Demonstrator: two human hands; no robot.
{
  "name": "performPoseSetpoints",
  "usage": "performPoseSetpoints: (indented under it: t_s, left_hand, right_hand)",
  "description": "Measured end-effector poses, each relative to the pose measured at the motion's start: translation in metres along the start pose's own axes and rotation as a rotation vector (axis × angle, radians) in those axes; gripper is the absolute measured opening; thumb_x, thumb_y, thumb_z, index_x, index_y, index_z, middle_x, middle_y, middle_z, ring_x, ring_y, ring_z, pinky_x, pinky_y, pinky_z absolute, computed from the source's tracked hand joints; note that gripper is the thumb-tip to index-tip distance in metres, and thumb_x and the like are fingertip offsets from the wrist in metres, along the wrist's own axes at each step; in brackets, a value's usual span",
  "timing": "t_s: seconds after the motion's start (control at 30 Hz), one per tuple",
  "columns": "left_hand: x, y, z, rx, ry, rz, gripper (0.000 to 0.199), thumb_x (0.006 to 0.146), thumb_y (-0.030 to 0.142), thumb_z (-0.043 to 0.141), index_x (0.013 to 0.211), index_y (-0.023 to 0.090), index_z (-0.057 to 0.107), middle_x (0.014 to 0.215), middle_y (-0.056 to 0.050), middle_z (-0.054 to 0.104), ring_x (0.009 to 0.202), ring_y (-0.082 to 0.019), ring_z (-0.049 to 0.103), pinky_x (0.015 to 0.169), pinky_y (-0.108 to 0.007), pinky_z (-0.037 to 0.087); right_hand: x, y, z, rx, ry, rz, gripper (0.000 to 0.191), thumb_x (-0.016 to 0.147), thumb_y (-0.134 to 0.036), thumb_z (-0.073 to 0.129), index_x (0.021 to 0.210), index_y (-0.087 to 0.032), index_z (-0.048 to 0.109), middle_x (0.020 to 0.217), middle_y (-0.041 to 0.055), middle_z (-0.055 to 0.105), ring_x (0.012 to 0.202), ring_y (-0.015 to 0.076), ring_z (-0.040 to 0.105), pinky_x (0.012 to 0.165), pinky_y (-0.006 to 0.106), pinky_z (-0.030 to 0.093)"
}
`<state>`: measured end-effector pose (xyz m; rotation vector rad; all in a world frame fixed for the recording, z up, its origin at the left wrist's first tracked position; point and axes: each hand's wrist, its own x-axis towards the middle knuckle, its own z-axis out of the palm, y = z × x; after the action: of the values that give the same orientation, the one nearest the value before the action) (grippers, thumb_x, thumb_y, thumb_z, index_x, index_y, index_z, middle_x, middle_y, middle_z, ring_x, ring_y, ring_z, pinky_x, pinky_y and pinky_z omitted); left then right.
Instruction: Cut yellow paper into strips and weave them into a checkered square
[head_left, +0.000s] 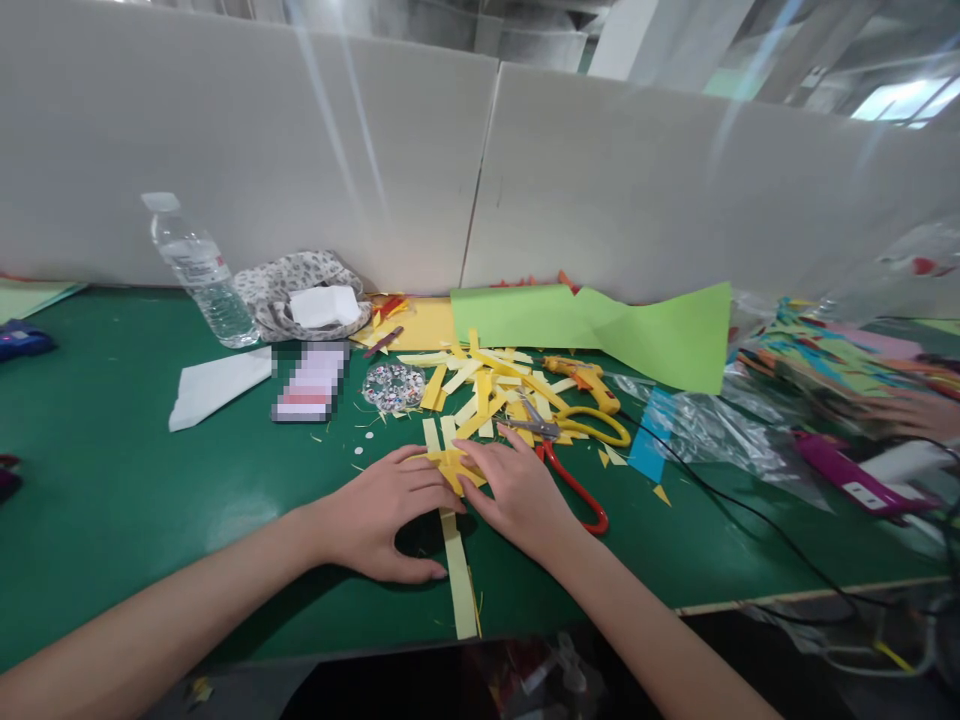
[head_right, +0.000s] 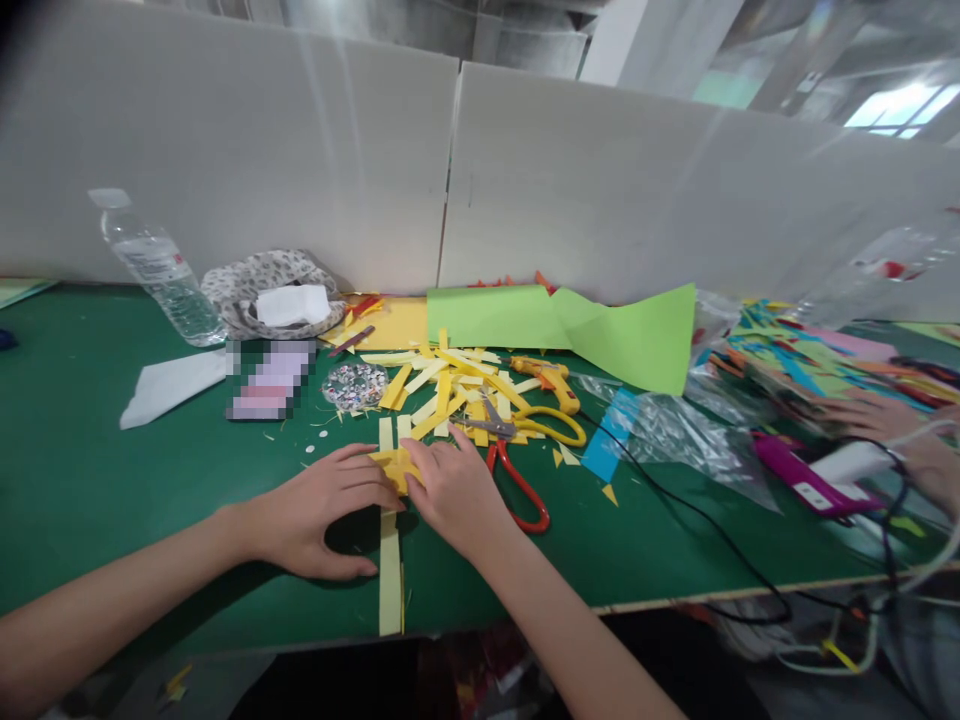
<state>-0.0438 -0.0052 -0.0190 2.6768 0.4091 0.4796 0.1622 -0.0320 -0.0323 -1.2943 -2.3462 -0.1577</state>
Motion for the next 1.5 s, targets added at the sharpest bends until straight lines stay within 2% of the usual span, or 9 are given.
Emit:
performPoseSetpoints:
  t_s: [0.1, 0.23, 0.53, 0.67, 0.77, 0.9, 1.07, 1.4, 1.5]
  left_hand:
    - [0.002, 0.001, 0.004, 0.021, 0.033, -0.003, 0.052, 0.069, 0.056, 0.062, 0.108, 0.021, 0.054, 0.106, -0.006, 0.062, 0.103, -0.023, 0.055, 0.103, -0.041, 0.025]
    - [0.004, 0.001, 0.01, 0.045, 0.068, -0.02, 0.053, 0.072, 0.057, 0.06, 0.111, 0.021, 0.053, 0.11, -0.007, 0.062, 0.105, -0.022, 0.054, 0.101, -0.039, 0.029]
    - [0.002, -0.007, 0.015, 0.171, 0.152, -0.078, 0.019, 0.084, 0.017, 0.049, 0.102, 0.023, 0.055, 0.097, -0.002, 0.066, 0.092, -0.016, 0.058, 0.089, -0.034, 0.037]
    - [0.003, -0.009, 0.015, 0.2, 0.227, -0.187, 0.011, 0.088, 0.026, 0.046, 0.09, 0.02, 0.055, 0.083, -0.003, 0.066, 0.078, -0.017, 0.059, 0.074, -0.032, 0.041]
    - [0.004, -0.009, 0.015, 0.235, 0.224, -0.311, 0.02, 0.087, 0.036, 0.049, 0.078, 0.019, 0.053, 0.071, -0.001, 0.061, 0.068, -0.017, 0.056, 0.065, -0.031, 0.041]
    - [0.004, -0.007, 0.013, 0.18, 0.2, -0.353, 0.029, 0.078, 0.046, 0.058, 0.087, 0.02, 0.054, 0.076, -0.001, 0.062, 0.072, -0.019, 0.056, 0.067, -0.032, 0.041]
    - [0.004, -0.008, 0.012, 0.147, 0.205, -0.389, 0.021, 0.079, 0.04, 0.057, 0.09, 0.021, 0.056, 0.078, -0.001, 0.063, 0.073, -0.018, 0.056, 0.068, -0.033, 0.04]
    - [0.005, -0.008, 0.011, 0.204, 0.23, -0.468, 0.025, 0.077, 0.04, 0.058, 0.072, 0.02, 0.046, 0.066, 0.001, 0.054, 0.064, -0.017, 0.051, 0.062, -0.03, 0.038]
    - [0.003, -0.009, 0.011, 0.243, 0.258, -0.472, 0.029, 0.075, 0.04, 0.061, 0.068, 0.02, 0.041, 0.062, 0.003, 0.049, 0.058, -0.015, 0.047, 0.06, -0.029, 0.037]
  right_hand:
    - [0.0, 0.0, 0.0, 0.0, -0.001, 0.004, 0.03, 0.086, -0.021, 0.046, 0.114, -0.013, 0.052, 0.085, 0.0064, 0.07, 0.082, 0.0194, 0.064, 0.099, 0.047, 0.035]
    - [0.0, -0.001, 0.0, -0.005, 0.001, 0.005, 0.029, 0.087, -0.021, 0.045, 0.114, -0.013, 0.053, 0.086, 0.0071, 0.07, 0.083, 0.0198, 0.064, 0.098, 0.046, 0.036]
    - [0.001, -0.001, 0.002, -0.011, 0.02, 0.004, 0.027, 0.086, -0.021, 0.047, 0.111, -0.013, 0.053, 0.088, 0.008, 0.07, 0.083, 0.0201, 0.065, 0.096, 0.045, 0.038]
    - [0.0, 0.0, 0.003, 0.003, 0.024, -0.007, 0.027, 0.085, -0.02, 0.048, 0.111, -0.013, 0.053, 0.086, 0.0075, 0.07, 0.082, 0.0198, 0.064, 0.096, 0.044, 0.038]
    - [-0.001, 0.001, 0.003, 0.008, 0.013, -0.009, 0.026, 0.085, -0.019, 0.047, 0.109, -0.014, 0.053, 0.084, 0.0068, 0.07, 0.081, 0.0196, 0.064, 0.096, 0.045, 0.038]
    - [-0.001, 0.0, 0.004, 0.005, 0.007, 0.003, 0.025, 0.083, -0.018, 0.047, 0.107, -0.014, 0.054, 0.084, 0.0069, 0.069, 0.079, 0.02, 0.063, 0.096, 0.046, 0.038]
    - [-0.003, -0.001, 0.004, 0.012, 0.019, -0.001, 0.024, 0.086, -0.018, 0.045, 0.108, -0.013, 0.054, 0.087, 0.0075, 0.069, 0.082, 0.0196, 0.063, 0.095, 0.044, 0.039]
    - [-0.004, -0.003, 0.004, -0.02, 0.051, -0.032, 0.023, 0.086, -0.015, 0.043, 0.107, -0.013, 0.054, 0.085, 0.0064, 0.069, 0.08, 0.0179, 0.063, 0.095, 0.043, 0.039]
    - [-0.004, -0.002, -0.001, -0.021, 0.129, -0.032, 0.024, 0.086, -0.017, 0.046, 0.108, -0.013, 0.053, 0.092, 0.0069, 0.068, 0.086, 0.0185, 0.062, 0.096, 0.042, 0.039]
